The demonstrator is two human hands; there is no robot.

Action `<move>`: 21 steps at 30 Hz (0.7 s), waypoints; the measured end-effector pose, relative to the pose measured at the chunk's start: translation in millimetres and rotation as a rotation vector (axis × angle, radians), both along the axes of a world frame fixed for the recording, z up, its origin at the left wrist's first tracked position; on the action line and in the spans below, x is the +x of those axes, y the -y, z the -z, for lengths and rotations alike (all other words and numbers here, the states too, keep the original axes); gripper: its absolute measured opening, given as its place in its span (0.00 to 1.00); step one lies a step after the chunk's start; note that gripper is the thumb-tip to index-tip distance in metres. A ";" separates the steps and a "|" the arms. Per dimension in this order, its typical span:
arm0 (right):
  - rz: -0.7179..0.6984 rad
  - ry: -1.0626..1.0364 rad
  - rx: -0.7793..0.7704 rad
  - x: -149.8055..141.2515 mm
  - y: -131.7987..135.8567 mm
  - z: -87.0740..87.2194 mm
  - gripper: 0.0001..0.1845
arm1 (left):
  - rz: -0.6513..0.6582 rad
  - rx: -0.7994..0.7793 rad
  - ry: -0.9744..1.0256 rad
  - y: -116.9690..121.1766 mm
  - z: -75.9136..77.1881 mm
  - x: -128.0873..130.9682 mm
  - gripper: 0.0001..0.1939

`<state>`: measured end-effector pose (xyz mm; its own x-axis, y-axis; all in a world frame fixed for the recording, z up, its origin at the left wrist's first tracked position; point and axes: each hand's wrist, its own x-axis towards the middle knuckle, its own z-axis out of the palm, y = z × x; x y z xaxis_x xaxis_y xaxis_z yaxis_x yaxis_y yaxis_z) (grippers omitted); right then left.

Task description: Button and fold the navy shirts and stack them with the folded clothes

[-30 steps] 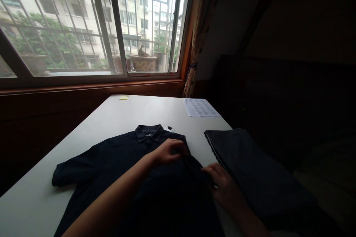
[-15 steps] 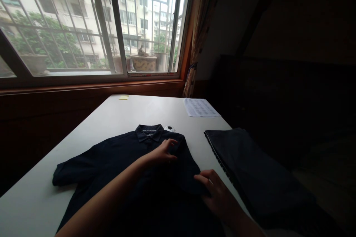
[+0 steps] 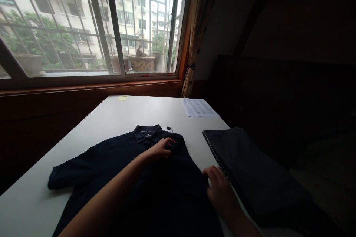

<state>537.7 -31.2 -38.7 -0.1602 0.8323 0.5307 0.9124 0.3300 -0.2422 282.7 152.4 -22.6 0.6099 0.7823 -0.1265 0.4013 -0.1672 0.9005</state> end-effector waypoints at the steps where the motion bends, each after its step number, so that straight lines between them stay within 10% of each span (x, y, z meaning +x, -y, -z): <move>1: -0.018 -0.006 -0.001 -1.4 0.6 -1.1 0.22 | -0.007 0.041 -0.011 -0.7 -0.4 3.2 0.26; 12: -0.052 0.023 -0.041 -9.2 -3.3 -0.1 0.19 | -0.081 0.471 -0.207 -17.3 -0.6 66.2 0.30; 21: -0.099 0.108 -0.188 17.6 3.5 -4.9 0.23 | -0.145 0.772 -0.376 -11.3 20.2 64.5 0.26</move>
